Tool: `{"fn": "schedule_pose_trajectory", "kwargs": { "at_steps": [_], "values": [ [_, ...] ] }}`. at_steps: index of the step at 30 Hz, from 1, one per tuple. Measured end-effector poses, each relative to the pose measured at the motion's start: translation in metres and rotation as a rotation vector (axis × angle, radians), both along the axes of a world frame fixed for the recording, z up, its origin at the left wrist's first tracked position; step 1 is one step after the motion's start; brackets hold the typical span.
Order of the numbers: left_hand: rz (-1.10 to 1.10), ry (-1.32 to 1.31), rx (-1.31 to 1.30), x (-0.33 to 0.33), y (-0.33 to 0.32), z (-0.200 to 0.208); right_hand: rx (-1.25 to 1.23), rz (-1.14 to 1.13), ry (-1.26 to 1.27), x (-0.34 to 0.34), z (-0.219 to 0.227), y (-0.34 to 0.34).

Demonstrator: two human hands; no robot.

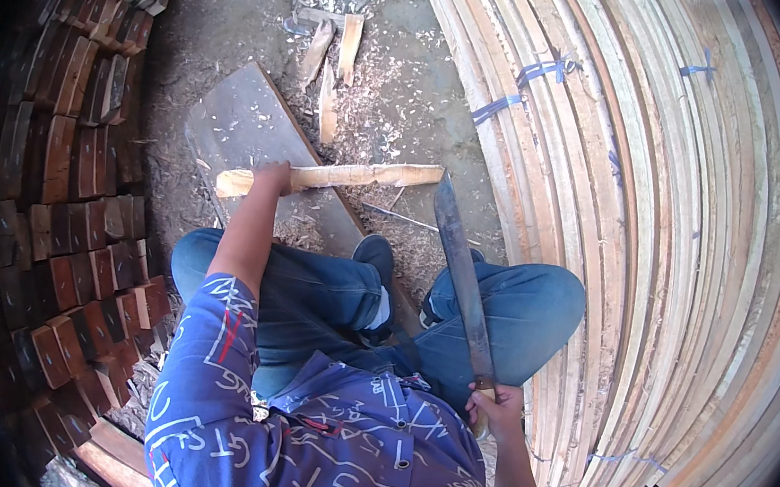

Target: The person sits on the ground and uses a curved knife to shave and shape a piece of wood held between their legs. They repeatedly scrape the wood to remove thin shavings, occasionally adjusting the wood's position to work on different sections.

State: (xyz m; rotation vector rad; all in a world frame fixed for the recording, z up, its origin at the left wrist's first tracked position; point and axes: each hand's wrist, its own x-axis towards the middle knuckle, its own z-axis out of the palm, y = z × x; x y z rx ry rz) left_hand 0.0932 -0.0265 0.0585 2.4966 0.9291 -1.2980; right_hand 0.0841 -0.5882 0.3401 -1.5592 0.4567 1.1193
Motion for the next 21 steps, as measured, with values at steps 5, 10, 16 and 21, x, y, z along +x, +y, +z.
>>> {"fn": "schedule_pose_trajectory", "kwargs": {
  "at_steps": [5,10,16,21],
  "values": [
    [0.095,0.100,-0.085,-0.011,0.028,-0.029,0.032,-0.001,-0.038,-0.006,-0.011,0.003],
    [0.022,-0.013,-0.117,0.011,0.000,-0.012,-0.006,0.003,-0.062,-0.001,0.000,0.009],
    [-0.004,-0.287,-0.289,0.024,0.007,0.047,0.015,0.008,-0.096,-0.003,-0.002,0.024],
    [-0.004,-0.841,-0.378,-0.017,-0.011,0.197,-0.003,-0.036,-0.145,-0.009,-0.004,0.019]
  ]
}}
